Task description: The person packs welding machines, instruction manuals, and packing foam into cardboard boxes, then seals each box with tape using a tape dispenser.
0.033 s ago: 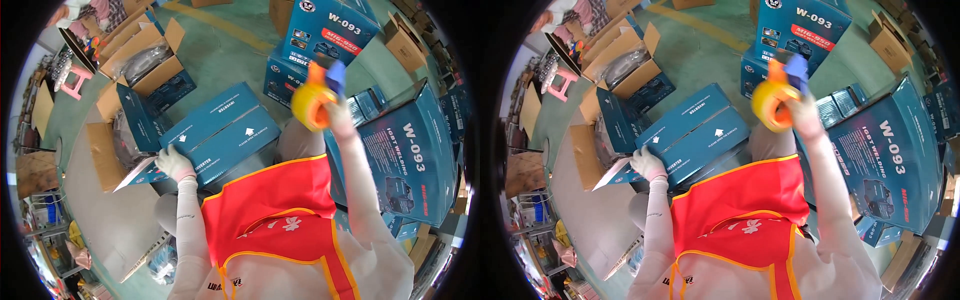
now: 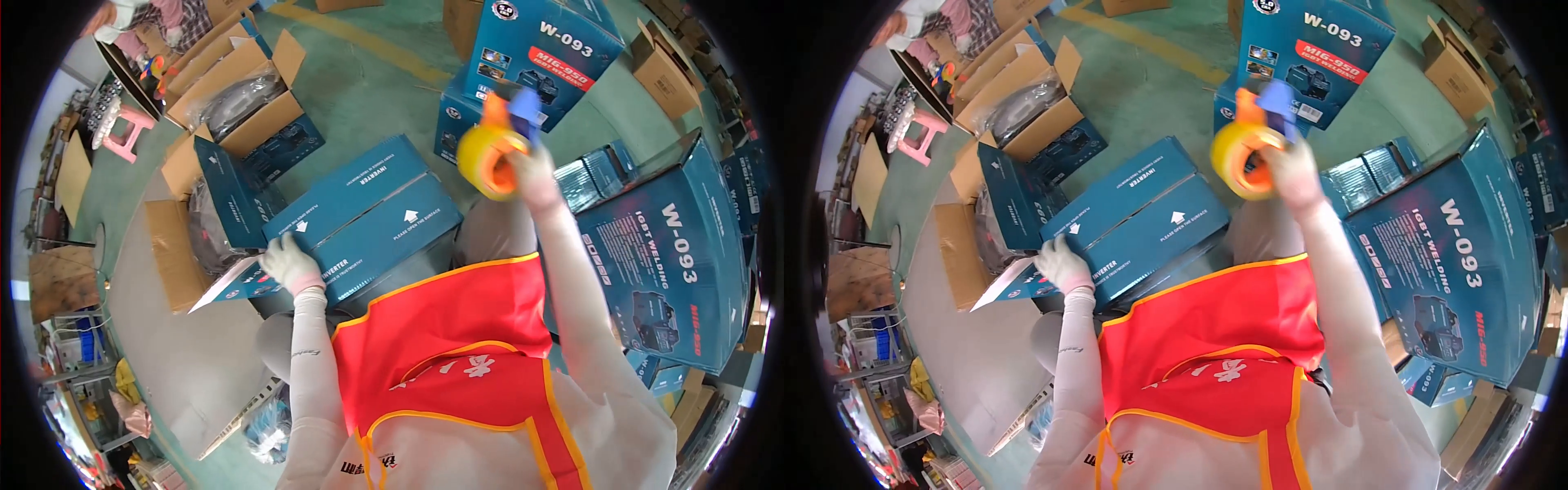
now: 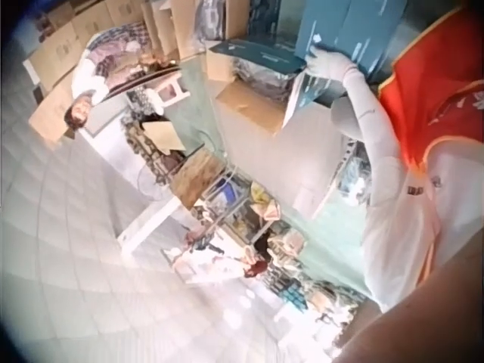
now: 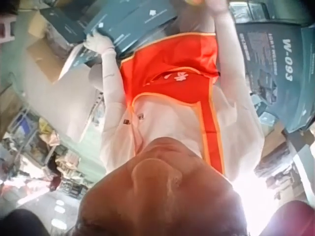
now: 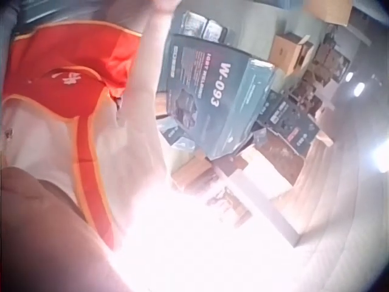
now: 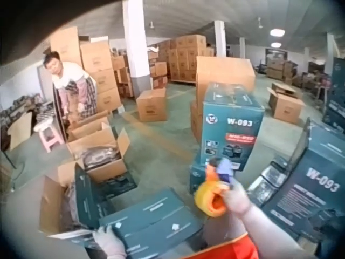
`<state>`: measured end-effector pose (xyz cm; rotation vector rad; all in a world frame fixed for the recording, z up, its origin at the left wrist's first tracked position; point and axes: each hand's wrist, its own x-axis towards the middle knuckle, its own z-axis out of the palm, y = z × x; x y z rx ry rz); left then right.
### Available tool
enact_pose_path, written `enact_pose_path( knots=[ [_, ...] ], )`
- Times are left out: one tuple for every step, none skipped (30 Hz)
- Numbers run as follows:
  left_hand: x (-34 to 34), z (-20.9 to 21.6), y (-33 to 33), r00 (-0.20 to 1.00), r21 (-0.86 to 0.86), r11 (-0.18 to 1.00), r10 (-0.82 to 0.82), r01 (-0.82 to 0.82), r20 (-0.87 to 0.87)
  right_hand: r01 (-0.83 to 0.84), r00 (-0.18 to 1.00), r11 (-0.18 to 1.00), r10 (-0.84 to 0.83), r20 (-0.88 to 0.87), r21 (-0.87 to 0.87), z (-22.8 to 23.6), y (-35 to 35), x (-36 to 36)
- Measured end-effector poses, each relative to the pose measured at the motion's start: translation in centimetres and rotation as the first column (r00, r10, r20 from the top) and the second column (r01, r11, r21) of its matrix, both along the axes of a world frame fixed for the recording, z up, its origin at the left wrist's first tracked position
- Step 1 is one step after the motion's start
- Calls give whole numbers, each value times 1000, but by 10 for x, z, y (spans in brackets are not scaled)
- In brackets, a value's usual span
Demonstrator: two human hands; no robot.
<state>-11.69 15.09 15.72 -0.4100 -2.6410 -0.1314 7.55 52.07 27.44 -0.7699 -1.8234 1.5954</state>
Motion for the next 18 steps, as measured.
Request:
enact_pose_path(
  knots=[
    [1, 3, 13, 988, 20, 995, -103, 101, 118, 48, 996, 997, -44, 72, -59, -11, 7, -35],
    [-2, -1, 21, 972, 92, 978, -200, 189, 121, 129, 990, 982, -119, 77, -141, -36, 18, -65],
    [-3, -8, 23, 949, 156, 950, -289, 269, 122, 202, 978, 953, -186, 91, -228, -66, 25, -88],
    [-2, -14, 29, 947, 154, 944, -307, 291, 92, 284, 959, 938, -273, 81, -198, -95, 36, -101],
    [-1, -17, 31, 945, 146, 940, -321, 309, 62, 362, 932, 916, -355, 70, -175, -116, 46, -112],
    [2, -14, 24, 948, 134, 944, -312, 302, 59, 418, 899, 907, -406, 163, -51, -122, 42, -119],
    [2, -12, 21, 953, 117, 950, -299, 291, 58, 459, 851, 885, -464, 247, 82, -127, 40, -126],
    [1, -11, 20, 958, 137, 954, -277, 265, 72, 427, 878, 903, -426, 218, 45, -132, 40, -132],
    [0, -10, 24, 960, 165, 954, -267, 250, 87, 429, 878, 903, -426, 220, 37, -139, 45, -138],
    [-3, -9, 28, 961, 171, 957, -255, 235, 110, 440, 882, 898, -436, 178, 21, -147, 49, -144],
    [-8, -10, 35, 959, 166, 956, -261, 240, 113, 452, 883, 892, -449, 138, 6, -155, 53, -147],
    [-15, -7, 42, 949, 198, 955, -255, 219, 184, 353, 911, 929, -369, 186, 113, -167, 47, -153],
    [-22, -6, 51, 933, 229, 953, -253, 196, 255, 243, 925, 946, -292, 242, 214, -177, 44, -157],
    [-34, -12, 63, 924, 243, 924, -342, 297, 172, 189, 938, 978, -207, 277, 88, -184, 55, -152],
    [-44, -8, 62, 928, 178, 946, -305, 270, 215, 86, 953, 994, -63, 295, -64, -163, 39, -160],
    [-52, -6, 77, 913, 151, 949, -310, 278, 266, 77, 952, 994, -51, 302, -74, -155, 34, -161],
    [-58, -4, 99, 910, 89, 953, -304, 290, 282, 75, 955, 993, -47, 292, -87, -149, 36, -163],
    [-60, 5, 125, 887, 35, 944, -321, 329, 333, 83, 956, 992, -51, 288, -100, -150, 39, -161]
  ],
)
